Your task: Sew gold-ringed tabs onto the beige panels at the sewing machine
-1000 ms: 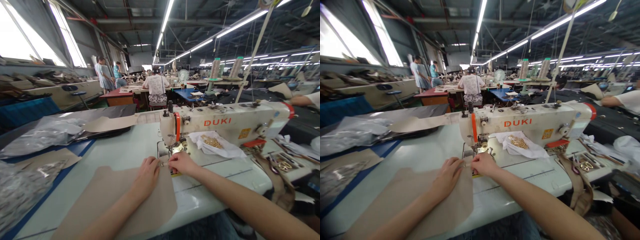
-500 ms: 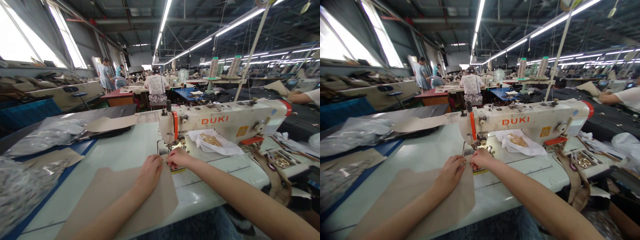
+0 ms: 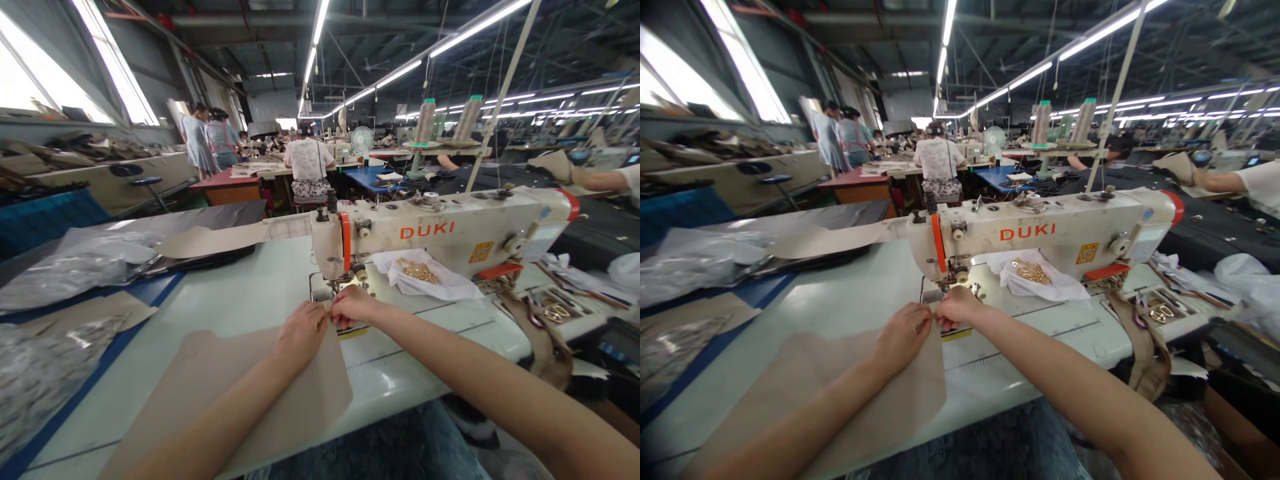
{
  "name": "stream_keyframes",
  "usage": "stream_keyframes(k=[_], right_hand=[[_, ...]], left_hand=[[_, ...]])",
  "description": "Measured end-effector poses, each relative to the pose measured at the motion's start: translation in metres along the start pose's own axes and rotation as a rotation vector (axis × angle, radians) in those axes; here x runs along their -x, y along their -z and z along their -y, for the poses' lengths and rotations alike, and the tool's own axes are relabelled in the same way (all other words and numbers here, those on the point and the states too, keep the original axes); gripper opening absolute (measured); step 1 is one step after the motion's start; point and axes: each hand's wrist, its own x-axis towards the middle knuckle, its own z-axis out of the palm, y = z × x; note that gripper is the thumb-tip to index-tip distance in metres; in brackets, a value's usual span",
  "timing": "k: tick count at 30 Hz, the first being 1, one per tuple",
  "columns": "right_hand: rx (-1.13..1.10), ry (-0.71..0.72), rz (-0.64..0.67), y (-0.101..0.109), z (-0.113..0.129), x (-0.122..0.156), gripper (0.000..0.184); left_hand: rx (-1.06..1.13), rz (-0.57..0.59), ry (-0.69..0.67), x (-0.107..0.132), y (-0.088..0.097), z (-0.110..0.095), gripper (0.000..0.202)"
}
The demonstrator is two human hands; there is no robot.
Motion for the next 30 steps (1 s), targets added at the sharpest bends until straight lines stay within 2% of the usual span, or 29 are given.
stream_keyframes(k=[4, 7, 9, 13, 15, 19, 24, 26, 30], right_hand=[[0.165, 0.143, -0.104, 0.000, -0.007, 0.007, 0.018], [0.293, 0.296, -0.193, 0.004, -0.022, 0.024, 0.014], [0.462, 0.472, -0.177, 0.008, -0.034, 0.038, 0.015], [0.927, 0.934, -0.092, 0.017, -0.053, 0.061, 0.015], [1.028, 1.043, -0.076, 0.018, -0.054, 0.063, 0.017], [1.095, 1.128, -0.097, 0.011, -0.047, 0.054, 0.013], [0.991, 1.081, -0.276, -0.003, -0.043, 0.040, 0.018], [0.973, 1.071, -0.259, -0.006, -0.045, 0.036, 0.015], [1.007, 1.081, -0.131, -0.007, -0.050, 0.032, 0.015]], left_hand=[[0.003, 0.022, 0.009, -0.002, 0.001, 0.001, 0.020], [0.028, 0.034, -0.001, -0.003, 0.000, 0.004, 0.018], [0.046, 0.029, -0.004, -0.002, -0.001, 0.006, 0.017], [0.064, 0.006, 0.003, -0.002, -0.001, 0.007, 0.017], [0.078, -0.006, 0.007, -0.002, 0.000, 0.006, 0.017], [0.086, 0.001, 0.008, -0.003, 0.002, 0.004, 0.017], [0.083, 0.045, 0.013, -0.001, 0.000, 0.007, 0.016], [0.077, 0.053, -0.001, -0.001, -0.001, 0.009, 0.017], [0.070, 0.074, -0.016, -0.001, 0.000, 0.008, 0.018]])
